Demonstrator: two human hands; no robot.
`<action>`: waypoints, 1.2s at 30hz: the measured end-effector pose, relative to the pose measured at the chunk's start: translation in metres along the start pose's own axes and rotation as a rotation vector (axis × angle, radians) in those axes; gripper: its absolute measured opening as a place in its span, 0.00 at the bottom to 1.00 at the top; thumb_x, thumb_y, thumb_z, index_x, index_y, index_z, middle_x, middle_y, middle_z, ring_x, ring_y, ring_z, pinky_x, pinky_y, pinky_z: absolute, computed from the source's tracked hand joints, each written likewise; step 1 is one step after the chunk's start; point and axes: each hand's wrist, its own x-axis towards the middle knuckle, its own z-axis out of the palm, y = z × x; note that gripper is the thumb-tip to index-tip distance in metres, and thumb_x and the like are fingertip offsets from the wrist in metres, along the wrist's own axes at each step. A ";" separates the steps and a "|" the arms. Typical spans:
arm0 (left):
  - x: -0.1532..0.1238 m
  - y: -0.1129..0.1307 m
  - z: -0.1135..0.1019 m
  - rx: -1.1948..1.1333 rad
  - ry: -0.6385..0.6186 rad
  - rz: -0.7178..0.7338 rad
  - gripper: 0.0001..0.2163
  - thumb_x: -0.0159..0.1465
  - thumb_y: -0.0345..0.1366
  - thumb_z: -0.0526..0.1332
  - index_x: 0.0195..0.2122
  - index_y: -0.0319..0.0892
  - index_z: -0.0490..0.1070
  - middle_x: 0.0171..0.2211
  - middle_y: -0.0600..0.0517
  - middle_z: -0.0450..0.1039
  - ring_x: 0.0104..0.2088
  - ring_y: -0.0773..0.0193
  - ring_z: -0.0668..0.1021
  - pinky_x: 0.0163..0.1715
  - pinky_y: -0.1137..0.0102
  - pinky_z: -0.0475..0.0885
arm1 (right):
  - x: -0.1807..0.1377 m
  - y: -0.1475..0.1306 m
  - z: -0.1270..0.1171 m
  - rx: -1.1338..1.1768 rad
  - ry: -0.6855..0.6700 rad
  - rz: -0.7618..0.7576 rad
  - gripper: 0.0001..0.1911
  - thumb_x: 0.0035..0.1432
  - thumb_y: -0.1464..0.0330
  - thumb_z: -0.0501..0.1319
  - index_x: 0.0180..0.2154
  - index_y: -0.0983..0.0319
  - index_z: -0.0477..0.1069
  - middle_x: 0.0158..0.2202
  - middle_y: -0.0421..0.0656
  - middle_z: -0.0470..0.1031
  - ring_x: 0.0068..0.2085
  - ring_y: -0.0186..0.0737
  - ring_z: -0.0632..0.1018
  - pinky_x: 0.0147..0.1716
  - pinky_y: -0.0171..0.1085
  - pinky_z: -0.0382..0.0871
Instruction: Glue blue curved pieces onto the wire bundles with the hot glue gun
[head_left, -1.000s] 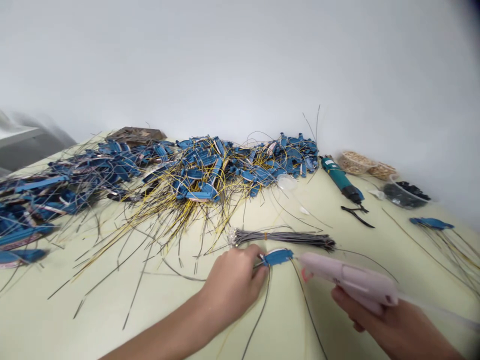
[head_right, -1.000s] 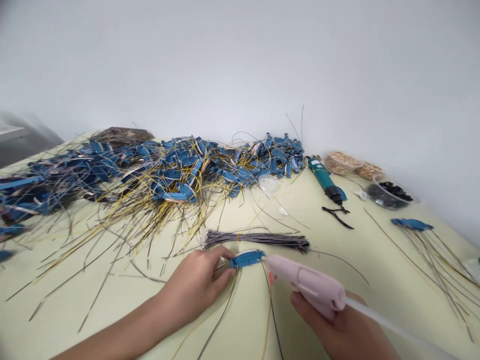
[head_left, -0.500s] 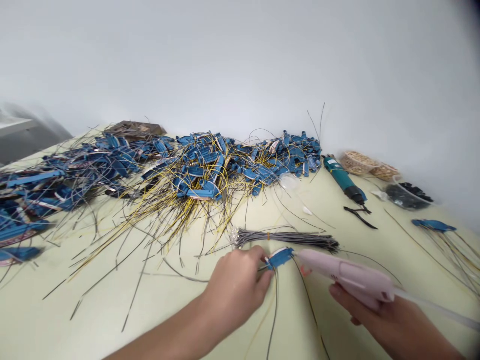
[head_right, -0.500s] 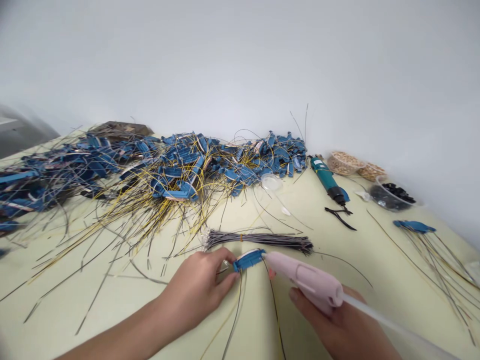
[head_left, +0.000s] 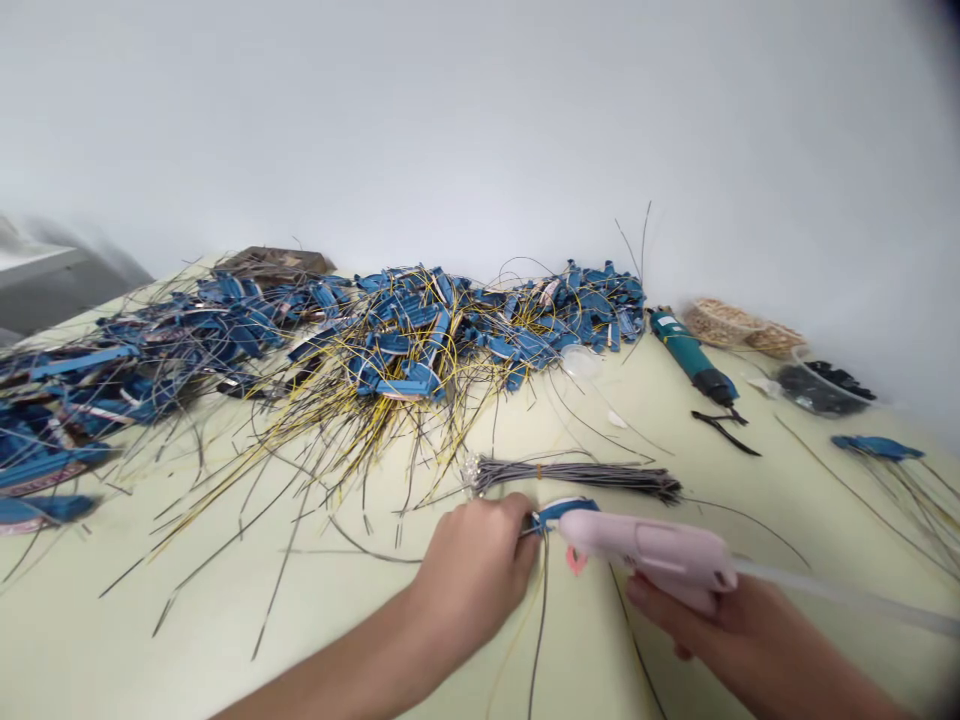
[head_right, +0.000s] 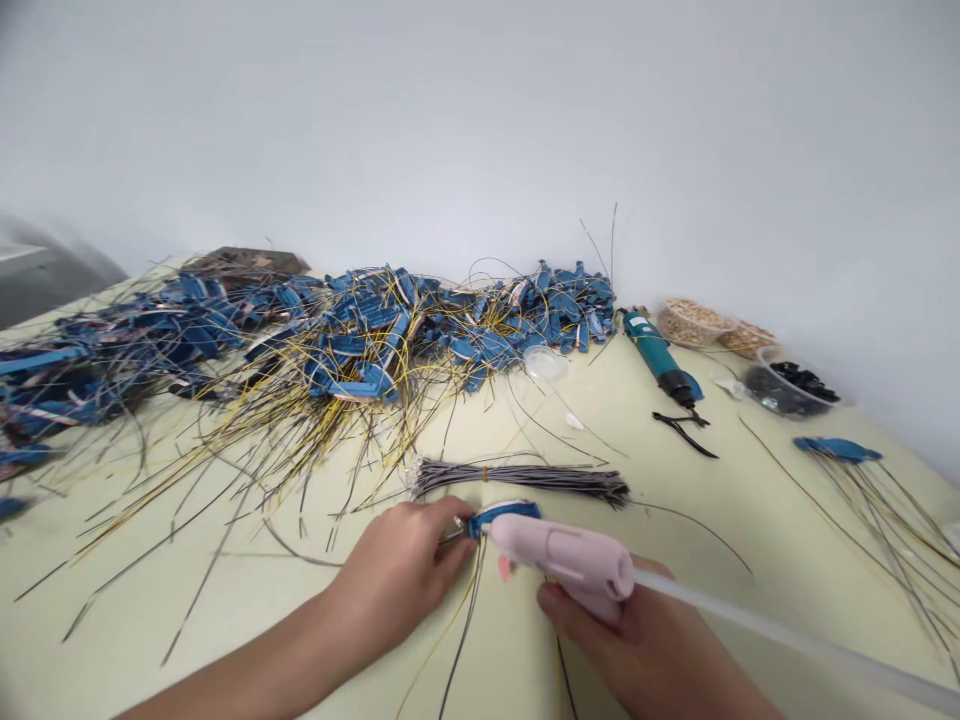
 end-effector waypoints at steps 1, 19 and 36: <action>0.000 0.000 0.000 0.005 0.002 0.000 0.12 0.62 0.34 0.55 0.45 0.46 0.74 0.33 0.47 0.79 0.33 0.48 0.80 0.31 0.62 0.72 | 0.000 0.002 -0.001 -0.004 0.000 -0.005 0.22 0.54 0.49 0.55 0.20 0.57 0.70 0.17 0.39 0.73 0.21 0.41 0.75 0.20 0.34 0.66; 0.001 0.000 0.003 0.031 0.052 0.037 0.14 0.61 0.34 0.55 0.49 0.48 0.70 0.31 0.49 0.79 0.31 0.48 0.81 0.27 0.62 0.71 | 0.007 0.052 -0.017 -0.227 0.013 -0.012 0.28 0.59 0.43 0.50 0.42 0.54 0.78 0.32 0.41 0.82 0.31 0.46 0.82 0.36 0.39 0.77; -0.001 0.003 0.005 0.052 0.031 0.033 0.10 0.62 0.36 0.54 0.41 0.45 0.72 0.32 0.46 0.79 0.32 0.45 0.81 0.30 0.56 0.74 | 0.008 0.073 -0.017 -0.302 0.072 -0.236 0.22 0.60 0.50 0.57 0.47 0.56 0.77 0.44 0.42 0.82 0.45 0.46 0.82 0.41 0.31 0.78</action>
